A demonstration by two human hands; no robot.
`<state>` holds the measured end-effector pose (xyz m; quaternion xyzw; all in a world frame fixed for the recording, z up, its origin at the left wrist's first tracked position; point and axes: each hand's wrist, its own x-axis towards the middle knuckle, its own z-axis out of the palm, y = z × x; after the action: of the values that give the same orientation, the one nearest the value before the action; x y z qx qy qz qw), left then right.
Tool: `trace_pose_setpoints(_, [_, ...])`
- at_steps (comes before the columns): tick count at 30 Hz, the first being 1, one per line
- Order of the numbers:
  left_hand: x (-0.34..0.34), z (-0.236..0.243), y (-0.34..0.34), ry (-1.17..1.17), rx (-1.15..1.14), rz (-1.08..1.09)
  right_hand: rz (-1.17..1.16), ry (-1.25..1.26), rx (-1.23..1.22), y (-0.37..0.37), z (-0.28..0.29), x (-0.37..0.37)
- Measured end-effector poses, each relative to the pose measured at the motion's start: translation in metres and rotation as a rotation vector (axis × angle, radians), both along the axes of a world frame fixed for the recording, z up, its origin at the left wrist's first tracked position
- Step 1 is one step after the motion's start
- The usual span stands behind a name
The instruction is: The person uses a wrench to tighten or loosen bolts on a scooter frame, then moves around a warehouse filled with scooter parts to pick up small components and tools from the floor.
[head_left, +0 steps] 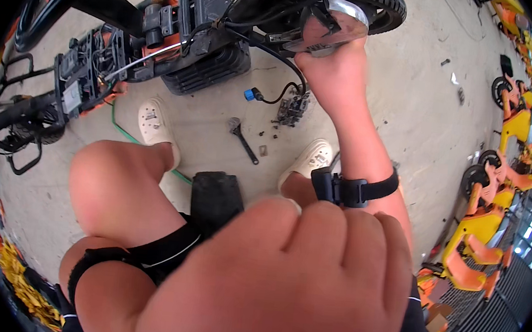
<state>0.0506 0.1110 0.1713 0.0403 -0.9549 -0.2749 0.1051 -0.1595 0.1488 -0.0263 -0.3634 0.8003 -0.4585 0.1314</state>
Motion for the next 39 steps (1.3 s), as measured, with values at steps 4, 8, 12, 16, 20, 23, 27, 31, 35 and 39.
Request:
trace_pose_setpoints(4, [0.009, 0.003, -0.001, 0.12, -0.015, 0.002, -0.019, 0.033, 0.035, -0.006, 0.003, 0.009])
trace_pose_setpoints(8, [0.012, 0.007, -0.001, 0.186, -0.031, -0.008, -0.017, -0.001, -0.004, -0.007, 0.005, 0.007])
trace_pose_setpoints(12, [0.009, 0.006, -0.004, 0.21, -0.053, -0.04, -0.054, 0.098, 0.0, -0.002, -0.01, 0.005])
trace_pose_setpoints(16, [0.016, 0.024, 0.0, 0.189, -0.075, -0.007, -0.043, 0.0, 0.049, -0.004, 0.007, 0.009])
trace_pose_setpoints(20, [0.03, 0.036, 0.011, 0.129, -0.121, 0.003, -0.072, -0.056, 0.079, 0.005, 0.006, 0.01])
trace_pose_setpoints(23, [0.042, 0.01, 0.023, 0.233, -0.269, 0.049, -0.075, -0.052, 0.137, 0.011, 0.018, 0.009])
trace_pose_setpoints(27, [-0.013, -0.034, -0.026, -0.297, -0.118, -0.146, -0.109, -0.075, 0.145, 0.023, 0.009, 0.009])
trace_pose_setpoints(31, [-0.006, -0.111, -0.056, -0.53, -0.121, -0.015, -0.139, -0.054, 0.247, 0.027, 0.024, 0.016])
trace_pose_setpoints(35, [-0.021, -0.127, -0.075, -0.638, -0.002, 0.001, -0.126, -0.046, 0.264, 0.044, 0.024, 0.018])
trace_pose_setpoints(39, [-0.027, -0.126, -0.073, -0.599, -0.029, 0.026, -0.148, -0.009, 0.303, 0.056, 0.034, 0.018])
